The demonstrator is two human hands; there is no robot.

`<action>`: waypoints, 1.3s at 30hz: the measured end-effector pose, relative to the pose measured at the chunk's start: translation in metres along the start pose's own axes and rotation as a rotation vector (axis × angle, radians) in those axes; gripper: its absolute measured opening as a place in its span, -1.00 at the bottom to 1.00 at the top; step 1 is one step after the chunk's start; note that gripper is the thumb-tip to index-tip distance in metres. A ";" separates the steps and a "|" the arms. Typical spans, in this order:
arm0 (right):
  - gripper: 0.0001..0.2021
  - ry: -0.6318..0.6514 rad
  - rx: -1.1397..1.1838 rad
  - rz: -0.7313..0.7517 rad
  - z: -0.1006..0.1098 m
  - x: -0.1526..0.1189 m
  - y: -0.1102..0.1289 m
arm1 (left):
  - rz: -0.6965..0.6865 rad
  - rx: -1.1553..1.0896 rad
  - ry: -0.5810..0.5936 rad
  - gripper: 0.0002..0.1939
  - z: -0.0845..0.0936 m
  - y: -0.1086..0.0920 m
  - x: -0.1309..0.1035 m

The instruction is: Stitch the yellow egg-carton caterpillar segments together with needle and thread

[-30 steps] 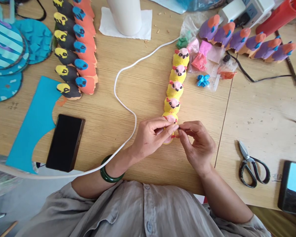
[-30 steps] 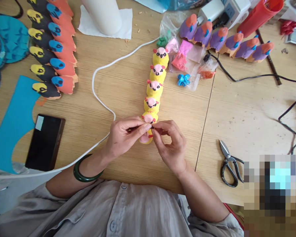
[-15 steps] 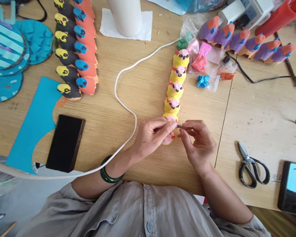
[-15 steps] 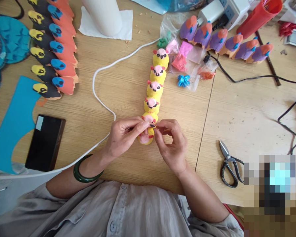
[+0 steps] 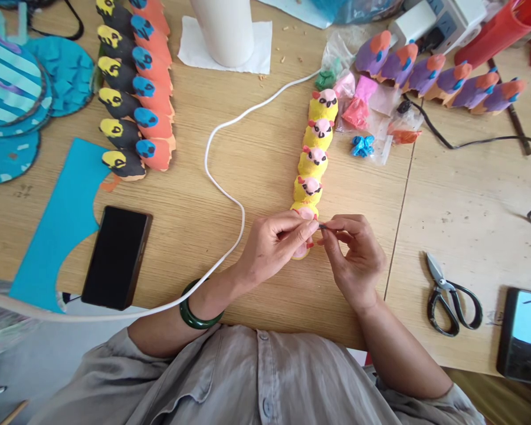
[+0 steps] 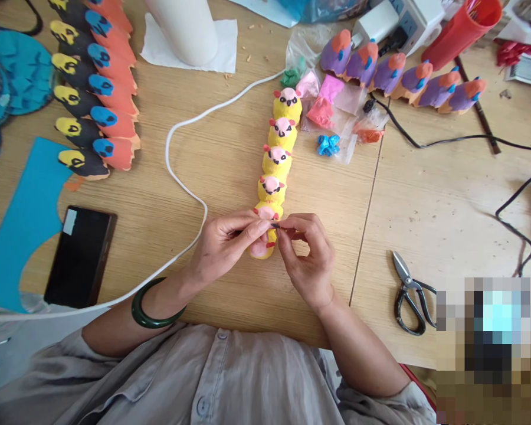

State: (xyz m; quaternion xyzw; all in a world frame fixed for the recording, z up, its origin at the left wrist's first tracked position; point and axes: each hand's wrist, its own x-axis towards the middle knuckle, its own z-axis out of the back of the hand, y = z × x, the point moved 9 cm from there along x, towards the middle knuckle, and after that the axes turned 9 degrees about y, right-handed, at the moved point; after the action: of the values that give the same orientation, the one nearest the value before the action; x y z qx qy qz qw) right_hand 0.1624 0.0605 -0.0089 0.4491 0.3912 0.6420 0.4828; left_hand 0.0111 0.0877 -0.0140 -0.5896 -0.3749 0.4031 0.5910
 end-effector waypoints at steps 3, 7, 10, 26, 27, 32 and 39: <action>-0.74 0.000 0.027 -0.012 0.000 0.000 0.000 | -0.006 0.023 -0.008 -0.61 0.000 0.000 0.000; -0.77 -0.008 0.064 -0.049 0.001 0.000 -0.003 | -0.046 0.047 -0.029 -0.76 0.002 -0.004 -0.002; -0.81 -0.014 0.093 -0.080 0.001 -0.001 -0.006 | -0.093 0.102 -0.045 -0.79 0.002 -0.009 -0.004; -0.92 0.024 0.166 -0.189 -0.004 -0.001 -0.013 | -0.174 0.228 -0.113 -0.90 0.008 -0.015 -0.003; -0.91 0.037 0.169 -0.191 -0.005 -0.001 -0.013 | -0.167 0.235 -0.119 -0.90 0.009 -0.014 -0.003; -0.88 0.043 0.184 -0.199 -0.004 -0.001 -0.012 | -0.135 0.214 -0.127 -0.89 0.010 -0.012 -0.003; -0.97 0.020 0.148 -0.165 -0.002 0.001 -0.008 | -0.156 0.227 -0.109 -0.87 0.008 -0.015 -0.003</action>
State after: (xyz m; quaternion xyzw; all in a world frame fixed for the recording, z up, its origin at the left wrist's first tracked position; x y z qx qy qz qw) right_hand 0.1628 0.0628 -0.0168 0.4434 0.4779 0.5739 0.4956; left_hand 0.0029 0.0885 0.0010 -0.4651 -0.4031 0.4275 0.6621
